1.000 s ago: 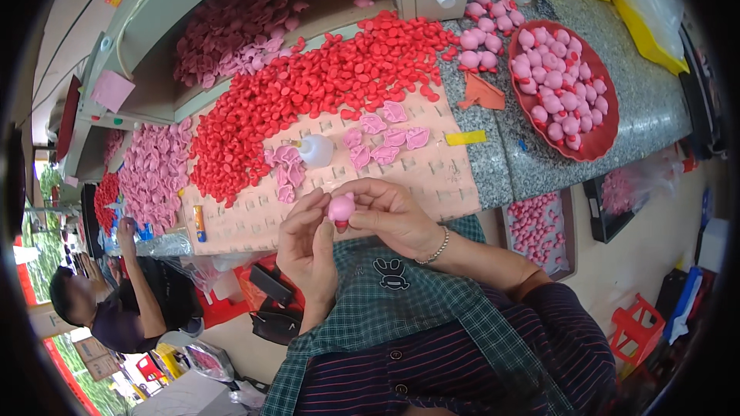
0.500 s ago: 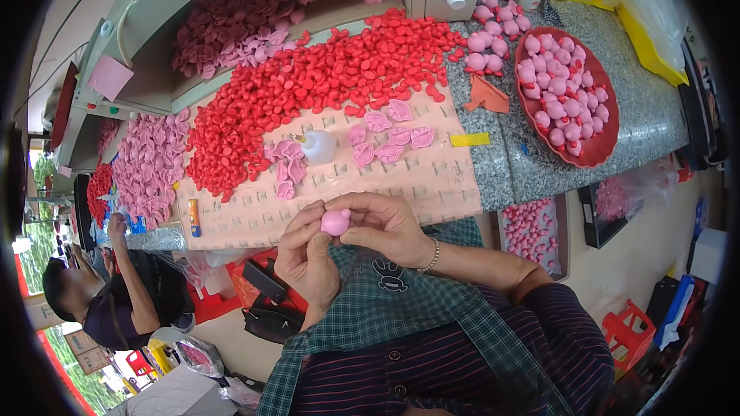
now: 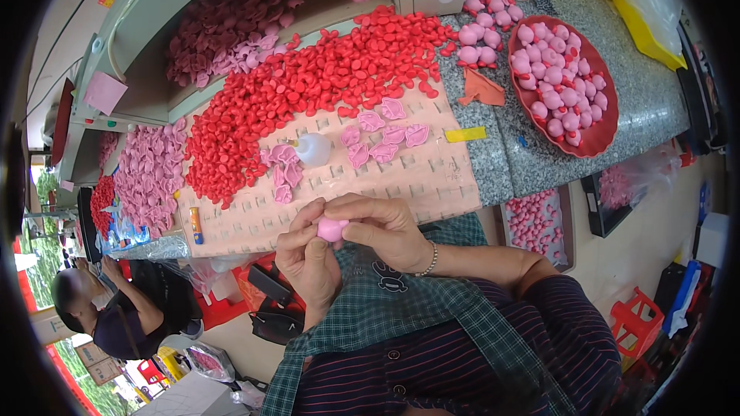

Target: Assembling small pink plastic toy components by hand and applying glue at a factory workbench.

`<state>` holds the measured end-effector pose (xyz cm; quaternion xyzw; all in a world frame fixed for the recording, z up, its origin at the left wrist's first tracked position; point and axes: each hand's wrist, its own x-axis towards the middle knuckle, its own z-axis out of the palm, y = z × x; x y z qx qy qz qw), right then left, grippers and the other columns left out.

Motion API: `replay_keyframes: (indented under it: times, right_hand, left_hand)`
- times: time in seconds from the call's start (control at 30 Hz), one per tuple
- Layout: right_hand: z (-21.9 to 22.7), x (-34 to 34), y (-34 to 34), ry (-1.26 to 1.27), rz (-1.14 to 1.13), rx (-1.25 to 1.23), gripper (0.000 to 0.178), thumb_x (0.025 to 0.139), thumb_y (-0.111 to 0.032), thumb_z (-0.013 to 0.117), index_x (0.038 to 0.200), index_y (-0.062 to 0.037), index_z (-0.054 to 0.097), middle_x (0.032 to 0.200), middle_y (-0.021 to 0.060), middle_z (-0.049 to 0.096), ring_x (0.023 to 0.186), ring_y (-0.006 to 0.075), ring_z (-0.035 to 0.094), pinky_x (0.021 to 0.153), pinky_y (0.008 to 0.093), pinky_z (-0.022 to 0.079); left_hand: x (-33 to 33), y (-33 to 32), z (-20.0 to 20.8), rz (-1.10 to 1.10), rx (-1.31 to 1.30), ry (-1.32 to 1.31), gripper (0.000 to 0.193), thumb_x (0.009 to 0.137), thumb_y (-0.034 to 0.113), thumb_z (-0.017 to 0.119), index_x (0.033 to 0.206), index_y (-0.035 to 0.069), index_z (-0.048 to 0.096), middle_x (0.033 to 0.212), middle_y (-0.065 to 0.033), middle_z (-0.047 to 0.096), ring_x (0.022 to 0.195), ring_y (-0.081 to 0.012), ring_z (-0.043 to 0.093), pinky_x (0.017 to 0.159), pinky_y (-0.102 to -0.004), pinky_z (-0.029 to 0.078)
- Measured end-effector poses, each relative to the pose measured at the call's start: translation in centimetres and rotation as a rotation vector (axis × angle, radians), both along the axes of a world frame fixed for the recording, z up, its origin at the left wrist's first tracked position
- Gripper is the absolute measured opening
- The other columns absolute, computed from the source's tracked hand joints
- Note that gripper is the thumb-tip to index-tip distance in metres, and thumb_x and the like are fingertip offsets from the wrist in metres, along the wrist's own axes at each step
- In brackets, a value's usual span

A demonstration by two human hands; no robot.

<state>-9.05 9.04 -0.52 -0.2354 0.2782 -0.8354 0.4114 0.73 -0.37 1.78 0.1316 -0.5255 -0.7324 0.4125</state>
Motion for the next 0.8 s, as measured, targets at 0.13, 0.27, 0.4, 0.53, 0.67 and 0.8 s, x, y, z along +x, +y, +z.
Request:
replay_keyframes:
  times: [0.13, 0.27, 0.4, 0.53, 0.67, 0.8]
  right_hand:
    - [-0.05, 0.12, -0.19, -0.084, 0.0, -0.02, 0.025, 0.095, -0.003, 0.059, 0.119, 0.0021, 0.064, 0.129, 0.0183, 0.058, 0.105, 0.0255, 0.063, 0.083, 0.0364, 0.056]
    - [0.01, -0.01, -0.3, -0.138, 0.029, -0.046, 0.022, 0.097, -0.002, 0.056, 0.117, 0.0012, 0.064, 0.126, 0.0163, 0.06, 0.105, 0.0239, 0.063, 0.084, 0.0369, 0.055]
    - [-0.28, 0.39, -0.08, -0.26, 0.038, -0.02, 0.022, 0.097, -0.002, 0.055, 0.117, 0.0005, 0.064, 0.123, 0.0149, 0.061, 0.108, 0.0224, 0.062, 0.091, 0.037, 0.052]
    - [-0.2, 0.44, -0.06, -0.128, -0.023, 0.053, 0.021, 0.097, -0.003, 0.057, 0.116, 0.0004, 0.065, 0.122, 0.0153, 0.062, 0.113, 0.022, 0.059, 0.1, 0.0369, 0.046]
    - [0.06, 0.15, -0.02, 0.062, -0.07, 0.082, 0.02, 0.097, -0.007, 0.06, 0.114, 0.0015, 0.065, 0.12, 0.0167, 0.062, 0.113, 0.0219, 0.059, 0.099, 0.0358, 0.046]
    - [0.09, 0.04, -0.08, 0.12, -0.088, 0.06, 0.02, 0.096, -0.008, 0.061, 0.114, 0.0018, 0.066, 0.116, 0.0162, 0.063, 0.109, 0.0209, 0.059, 0.096, 0.0342, 0.046]
  left_hand:
    - [-0.27, -0.08, -0.49, -0.015, -0.001, 0.012, 0.011, 0.091, 0.0, 0.066, 0.1, 0.002, 0.06, 0.124, -0.027, 0.06, 0.088, -0.0172, 0.065, 0.065, -0.0225, 0.053]
    - [-0.15, 0.1, -0.05, -0.037, 0.018, -0.012, 0.014, 0.092, 0.003, 0.067, 0.103, 0.003, 0.059, 0.119, -0.023, 0.062, 0.104, -0.0237, 0.06, 0.082, -0.0319, 0.049]
    - [-0.6, 0.4, -0.19, 0.013, -0.072, -0.08, 0.018, 0.091, 0.007, 0.069, 0.104, 0.004, 0.057, 0.115, -0.0208, 0.064, 0.116, -0.0313, 0.057, 0.095, -0.0401, 0.048]
    - [-0.85, 0.12, -0.36, 0.043, -0.22, -0.058, 0.022, 0.086, 0.001, 0.073, 0.102, 0.004, 0.058, 0.112, -0.0195, 0.066, 0.114, -0.0276, 0.058, 0.09, -0.0379, 0.052]
    - [-0.62, 0.06, -0.38, 0.035, -0.213, -0.061, 0.025, 0.082, 0.004, 0.077, 0.101, 0.005, 0.06, 0.103, -0.0169, 0.069, 0.11, -0.0293, 0.06, 0.098, -0.0429, 0.047]
    - [-0.58, 0.02, -0.91, 0.046, -0.204, -0.042, 0.024, 0.083, 0.008, 0.078, 0.099, 0.005, 0.061, 0.103, -0.0169, 0.069, 0.108, -0.0285, 0.061, 0.097, -0.0433, 0.048]
